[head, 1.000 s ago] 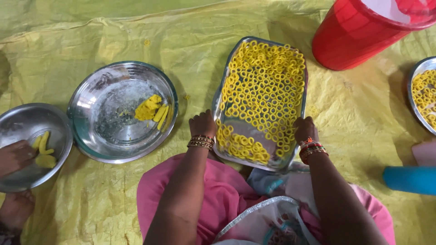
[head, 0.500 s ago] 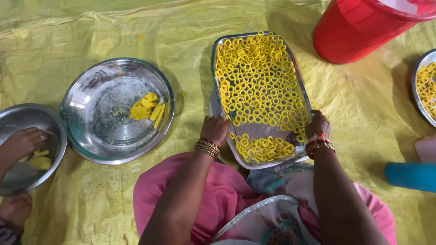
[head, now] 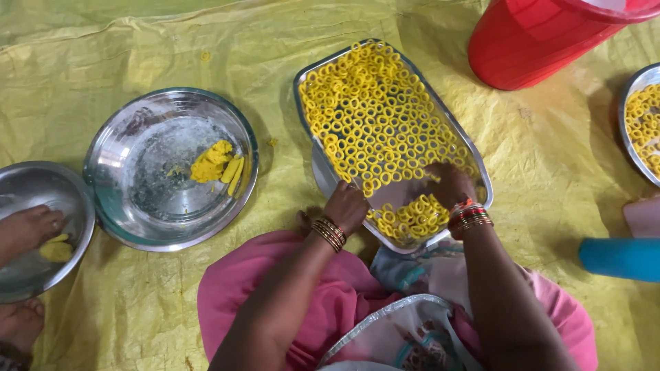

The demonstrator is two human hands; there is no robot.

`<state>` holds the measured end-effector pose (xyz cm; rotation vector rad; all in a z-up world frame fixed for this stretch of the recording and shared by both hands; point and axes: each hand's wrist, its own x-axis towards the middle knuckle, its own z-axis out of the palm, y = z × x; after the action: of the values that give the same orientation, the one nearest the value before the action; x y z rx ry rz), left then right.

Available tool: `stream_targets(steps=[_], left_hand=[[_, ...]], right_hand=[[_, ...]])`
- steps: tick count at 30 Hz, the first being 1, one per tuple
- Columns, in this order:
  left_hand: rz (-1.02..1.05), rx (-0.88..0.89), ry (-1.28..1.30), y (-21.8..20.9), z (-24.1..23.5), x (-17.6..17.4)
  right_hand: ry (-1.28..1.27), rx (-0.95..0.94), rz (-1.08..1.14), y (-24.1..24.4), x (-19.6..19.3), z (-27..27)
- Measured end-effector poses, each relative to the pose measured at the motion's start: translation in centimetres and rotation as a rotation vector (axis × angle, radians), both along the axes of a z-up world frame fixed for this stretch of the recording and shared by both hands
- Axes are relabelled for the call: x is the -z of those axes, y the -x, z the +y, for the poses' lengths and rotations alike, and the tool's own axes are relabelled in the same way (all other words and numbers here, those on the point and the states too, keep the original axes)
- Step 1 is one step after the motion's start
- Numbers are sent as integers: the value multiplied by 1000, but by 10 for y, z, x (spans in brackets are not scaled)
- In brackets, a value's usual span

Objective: The person arranges yellow dough rings on a metal tray, then cleans a round board with a spoon and their hands, and finally picks up a piece of dough.

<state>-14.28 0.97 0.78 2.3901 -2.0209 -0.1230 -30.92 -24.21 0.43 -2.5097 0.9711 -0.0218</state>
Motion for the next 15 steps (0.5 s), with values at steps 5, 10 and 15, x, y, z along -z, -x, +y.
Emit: stream_targets(steps=[5,10,15], left_hand=[[-57,57,35,20,-5,1],[-106,89,136,33,-2,1],[-104,124,45,42,-1,-23]], right_hand=[[81,-26,216,2,-6,22],[100,-58,278,2,-3,25],[49,-100,144,5,1,20]])
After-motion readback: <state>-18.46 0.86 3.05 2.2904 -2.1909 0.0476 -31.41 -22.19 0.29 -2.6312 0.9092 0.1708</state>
